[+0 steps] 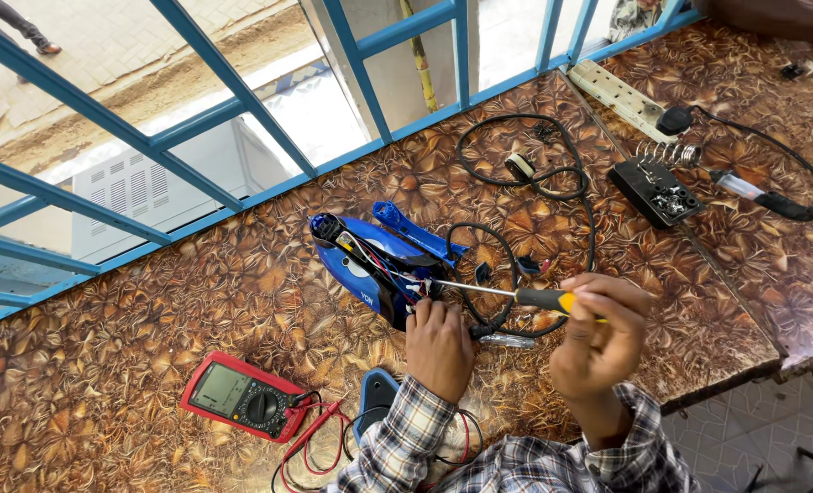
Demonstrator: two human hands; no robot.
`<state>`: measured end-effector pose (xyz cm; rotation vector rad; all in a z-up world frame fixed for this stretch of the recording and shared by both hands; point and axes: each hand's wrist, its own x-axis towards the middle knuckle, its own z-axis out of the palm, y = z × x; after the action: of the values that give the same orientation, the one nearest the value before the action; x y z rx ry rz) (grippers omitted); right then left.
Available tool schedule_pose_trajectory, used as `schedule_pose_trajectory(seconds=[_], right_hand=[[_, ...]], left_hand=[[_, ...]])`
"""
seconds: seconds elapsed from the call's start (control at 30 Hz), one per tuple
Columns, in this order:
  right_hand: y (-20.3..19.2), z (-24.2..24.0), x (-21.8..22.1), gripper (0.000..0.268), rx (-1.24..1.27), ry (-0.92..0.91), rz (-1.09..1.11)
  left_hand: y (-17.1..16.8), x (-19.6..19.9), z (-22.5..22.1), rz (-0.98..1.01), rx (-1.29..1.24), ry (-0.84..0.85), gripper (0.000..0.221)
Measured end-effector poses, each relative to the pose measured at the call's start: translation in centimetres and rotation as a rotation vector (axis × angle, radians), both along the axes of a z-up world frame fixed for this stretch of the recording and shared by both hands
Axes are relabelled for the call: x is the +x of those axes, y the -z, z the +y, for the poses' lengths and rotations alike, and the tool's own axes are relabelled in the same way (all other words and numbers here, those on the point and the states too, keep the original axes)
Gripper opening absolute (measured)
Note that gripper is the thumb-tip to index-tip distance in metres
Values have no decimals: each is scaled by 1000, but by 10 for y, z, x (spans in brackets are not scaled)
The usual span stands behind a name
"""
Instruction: The person repairs an iron by using a screwdriver to remove screws from the housing, prying open the blue and black plastic casing, and disconnecting the internal wiring. The person uses a multimeter to test components and then begins reassembling the iron, placing the internal heating elements and wiring back into the base and securing the handle and top cover.
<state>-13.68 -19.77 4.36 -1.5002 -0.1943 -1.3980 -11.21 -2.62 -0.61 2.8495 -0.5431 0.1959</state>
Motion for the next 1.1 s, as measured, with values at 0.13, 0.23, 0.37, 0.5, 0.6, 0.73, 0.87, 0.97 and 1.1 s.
schedule_pose_trajectory(seconds=[0.13, 0.23, 0.37, 0.5, 0.6, 0.73, 0.87, 0.97, 1.1], right_hand=[[10, 9, 13, 5, -78, -27, 5], [16, 12, 19, 7, -138, -30, 24], [14, 16, 24, 12, -208, -48, 48], [5, 16, 22, 10, -243, -57, 50], [-4, 17, 18, 11, -278, -70, 70], [-16, 17, 15, 13, -309, -53, 50], [-16, 10, 19, 14, -317, -25, -13], [-3, 3, 21, 14, -306, -29, -12], [-19, 2, 15, 13, -279, -27, -10]], left_hand=[[3, -2, 3, 7, -76, -16, 24], [10, -4, 7, 12, -93, -22, 23], [7, -5, 9, -12, -112, -10, 23], [9, -5, 9, -5, -125, -5, 23], [8, -4, 8, -18, -161, -15, 19], [7, -2, 9, -27, -192, -8, 20], [52, 12, 16, -135, -208, 0, 17], [49, 23, 14, -201, -156, -49, 21], [25, 35, 22, -407, -82, 72, 22]])
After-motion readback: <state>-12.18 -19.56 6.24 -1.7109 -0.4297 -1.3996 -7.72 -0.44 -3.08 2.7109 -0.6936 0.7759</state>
